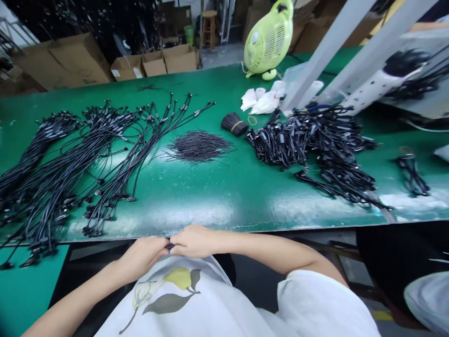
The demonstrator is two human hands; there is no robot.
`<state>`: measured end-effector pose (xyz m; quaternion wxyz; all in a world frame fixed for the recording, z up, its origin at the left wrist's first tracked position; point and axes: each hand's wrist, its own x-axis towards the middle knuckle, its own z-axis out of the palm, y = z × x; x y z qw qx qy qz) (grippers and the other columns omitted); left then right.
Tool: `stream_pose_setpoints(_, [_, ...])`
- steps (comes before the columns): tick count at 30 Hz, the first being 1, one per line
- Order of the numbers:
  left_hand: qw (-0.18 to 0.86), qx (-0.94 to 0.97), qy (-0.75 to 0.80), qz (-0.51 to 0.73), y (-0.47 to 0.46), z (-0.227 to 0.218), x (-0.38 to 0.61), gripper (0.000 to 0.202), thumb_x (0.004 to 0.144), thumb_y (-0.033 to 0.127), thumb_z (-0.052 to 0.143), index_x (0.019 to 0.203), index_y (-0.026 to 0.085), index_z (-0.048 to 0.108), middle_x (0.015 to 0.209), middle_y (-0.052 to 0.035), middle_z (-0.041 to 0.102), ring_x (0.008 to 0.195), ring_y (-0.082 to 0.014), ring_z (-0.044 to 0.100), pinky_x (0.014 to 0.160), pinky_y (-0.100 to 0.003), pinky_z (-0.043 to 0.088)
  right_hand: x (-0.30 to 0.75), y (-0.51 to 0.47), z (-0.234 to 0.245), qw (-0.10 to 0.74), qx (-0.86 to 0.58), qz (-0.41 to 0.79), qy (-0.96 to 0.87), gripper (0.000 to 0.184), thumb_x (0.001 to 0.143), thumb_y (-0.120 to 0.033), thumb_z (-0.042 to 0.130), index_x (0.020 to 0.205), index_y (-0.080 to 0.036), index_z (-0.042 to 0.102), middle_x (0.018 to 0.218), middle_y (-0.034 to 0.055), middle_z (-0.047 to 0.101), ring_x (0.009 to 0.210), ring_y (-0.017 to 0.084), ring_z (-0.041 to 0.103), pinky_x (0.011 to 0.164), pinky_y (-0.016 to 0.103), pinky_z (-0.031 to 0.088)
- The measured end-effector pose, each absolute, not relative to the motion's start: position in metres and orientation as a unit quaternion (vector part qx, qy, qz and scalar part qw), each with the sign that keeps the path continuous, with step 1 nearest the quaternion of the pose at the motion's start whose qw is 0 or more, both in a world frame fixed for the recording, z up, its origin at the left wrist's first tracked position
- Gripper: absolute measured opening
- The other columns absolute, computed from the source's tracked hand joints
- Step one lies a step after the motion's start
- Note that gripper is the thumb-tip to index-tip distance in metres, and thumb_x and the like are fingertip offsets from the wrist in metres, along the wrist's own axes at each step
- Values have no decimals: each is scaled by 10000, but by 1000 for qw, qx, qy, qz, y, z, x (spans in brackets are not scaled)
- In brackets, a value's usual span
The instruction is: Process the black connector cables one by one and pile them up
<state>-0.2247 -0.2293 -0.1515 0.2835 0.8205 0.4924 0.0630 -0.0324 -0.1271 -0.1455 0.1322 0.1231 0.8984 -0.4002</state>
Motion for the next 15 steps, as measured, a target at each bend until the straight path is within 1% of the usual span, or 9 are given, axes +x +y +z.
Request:
stream_pose_setpoints(2, [228, 871, 434, 32, -234, -155, -226, 295, 996, 302, 345, 803, 183, 535, 714, -37, 607, 621, -175, 554, 569, -273, 360, -29, -131, -143, 188, 110, -541, 812, 259, 969, -353, 459, 884, -152, 599, 705, -27, 589, 619, 89, 537, 562, 190, 384])
stream_pose_setpoints(3, [201, 888, 413, 23, -235, -157, -226, 295, 995, 294, 349, 797, 183, 537, 697, -35, 598, 615, -174, 552, 567, -273, 364, -28, -134, -144, 203, 98, -576, 786, 256, 971, -349, 460, 894, -147, 597, 710, -30, 590, 628, 86, 548, 567, 183, 397])
stream_pose_setpoints(4, [176, 898, 402, 19, -236, -159, -227, 294, 994, 284, 351, 791, 183, 539, 685, -34, 592, 612, -174, 552, 568, -273, 367, -27, -137, -146, 200, 97, -574, 788, 251, 968, -350, 469, 909, -141, 595, 731, -22, 601, 646, 90, 564, 575, 184, 409])
stream_pose_setpoints(5, [154, 903, 400, 16, -235, -161, -228, 294, 994, 274, 349, 789, 183, 540, 682, -35, 592, 611, -174, 553, 567, -274, 369, -27, -141, -149, 180, 108, -536, 818, 248, 965, -350, 476, 928, -134, 592, 768, -2, 618, 668, 104, 579, 582, 195, 417])
stream_pose_setpoints(6, [134, 903, 407, 14, -232, -162, -229, 295, 994, 265, 346, 787, 183, 539, 680, -36, 593, 609, -174, 556, 564, -274, 369, -28, -143, -153, 150, 127, -467, 862, 240, 964, -336, 473, 948, -126, 588, 811, 27, 634, 687, 123, 593, 584, 212, 419])
stream_pose_setpoints(8, [111, 889, 444, 12, -225, -162, -230, 298, 995, 255, 341, 779, 183, 533, 673, -34, 595, 598, -171, 560, 553, -270, 361, -30, -147, -160, 90, 169, -307, 932, 210, 967, -252, 422, 982, -106, 573, 882, 91, 651, 709, 165, 614, 577, 247, 419])
stream_pose_setpoints(10, [111, 870, 481, 15, -216, -160, -231, 293, 998, 260, 343, 783, 183, 528, 671, -30, 599, 600, -171, 570, 549, -265, 355, -33, -146, -166, 63, 188, -212, 957, 226, 949, -149, 346, 1011, -95, 557, 900, 118, 659, 716, 192, 631, 571, 272, 424])
stream_pose_setpoints(12, [125, 859, 495, 24, -209, -158, -230, 285, 999, 267, 346, 796, 183, 529, 688, -34, 613, 622, -180, 585, 558, -267, 357, -35, -143, -168, 67, 178, -193, 963, 223, 933, -139, 350, 1015, -98, 553, 863, 105, 670, 708, 200, 638, 569, 279, 429])
stream_pose_setpoints(15, [161, 856, 491, 34, -205, -159, -227, 293, 997, 278, 346, 793, 185, 534, 707, -41, 630, 629, -183, 585, 557, -265, 348, -36, -136, -164, 74, 168, -222, 958, 252, 964, -278, 388, 964, -120, 585, 745, 64, 671, 620, 174, 613, 527, 254, 404])
